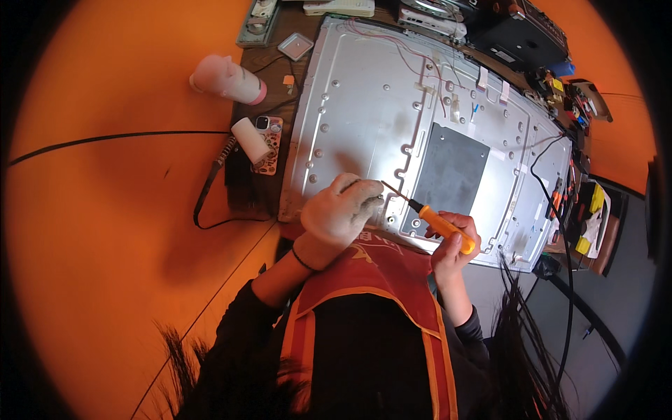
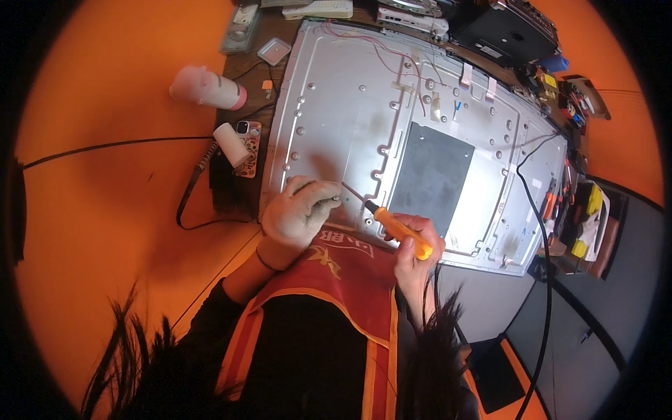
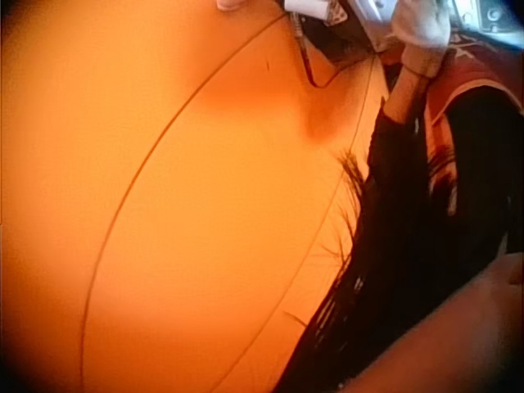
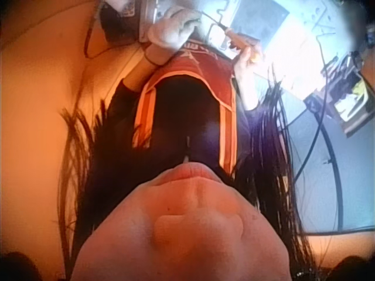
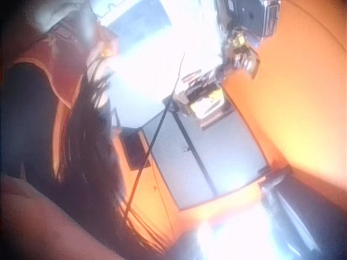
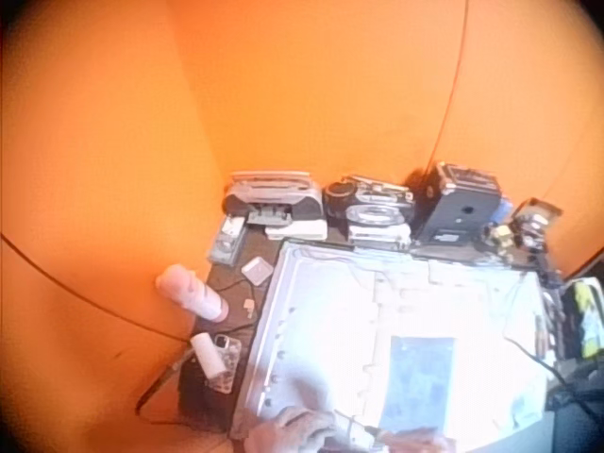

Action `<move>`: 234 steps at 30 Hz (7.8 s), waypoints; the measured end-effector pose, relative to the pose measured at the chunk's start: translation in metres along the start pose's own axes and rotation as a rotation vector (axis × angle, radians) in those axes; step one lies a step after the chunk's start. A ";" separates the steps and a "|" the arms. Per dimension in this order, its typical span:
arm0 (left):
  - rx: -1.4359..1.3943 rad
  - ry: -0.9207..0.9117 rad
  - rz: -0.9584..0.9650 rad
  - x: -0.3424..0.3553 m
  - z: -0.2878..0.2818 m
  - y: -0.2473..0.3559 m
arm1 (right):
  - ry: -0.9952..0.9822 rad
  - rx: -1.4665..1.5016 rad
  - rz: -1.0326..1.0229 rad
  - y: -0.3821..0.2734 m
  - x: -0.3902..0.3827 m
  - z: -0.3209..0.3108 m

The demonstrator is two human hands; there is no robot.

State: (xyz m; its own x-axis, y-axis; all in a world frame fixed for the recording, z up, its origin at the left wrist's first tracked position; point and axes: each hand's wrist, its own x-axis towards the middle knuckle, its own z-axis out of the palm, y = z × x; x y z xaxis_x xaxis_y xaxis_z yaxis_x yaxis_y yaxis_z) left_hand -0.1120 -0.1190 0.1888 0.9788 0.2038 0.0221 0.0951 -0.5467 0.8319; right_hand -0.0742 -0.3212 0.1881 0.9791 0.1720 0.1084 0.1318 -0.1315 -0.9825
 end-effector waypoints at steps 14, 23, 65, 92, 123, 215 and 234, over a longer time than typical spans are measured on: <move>-0.437 0.089 -0.203 0.003 0.004 -0.002 | 0.283 0.443 0.254 -0.006 0.008 -0.004; -0.272 0.084 0.065 0.006 0.001 -0.002 | 0.268 0.427 0.265 -0.009 0.006 -0.004; 0.065 -0.317 -0.111 0.027 -0.036 -0.022 | -0.283 0.407 0.284 0.019 0.029 -0.010; 0.213 0.052 -0.329 0.117 -0.008 -0.169 | -0.507 -0.150 0.191 0.086 0.143 0.127; 0.345 0.482 -0.485 0.169 0.023 -0.215 | -0.514 -0.420 -0.227 0.092 0.144 0.215; -1.199 0.555 -1.045 0.109 0.025 -0.138 | -0.436 -0.237 -0.379 0.143 0.147 0.170; -0.212 0.101 -0.628 0.124 -0.014 -0.110 | -0.641 -0.316 -0.025 0.124 0.154 0.162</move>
State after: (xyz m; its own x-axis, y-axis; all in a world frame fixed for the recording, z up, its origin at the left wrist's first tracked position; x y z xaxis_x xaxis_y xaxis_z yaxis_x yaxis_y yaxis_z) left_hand -0.0036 -0.0221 0.1084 0.7268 0.5115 -0.4584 0.5930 -0.1303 0.7946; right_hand 0.0677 -0.1529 0.0588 0.7043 0.7058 -0.0758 0.2864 -0.3802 -0.8794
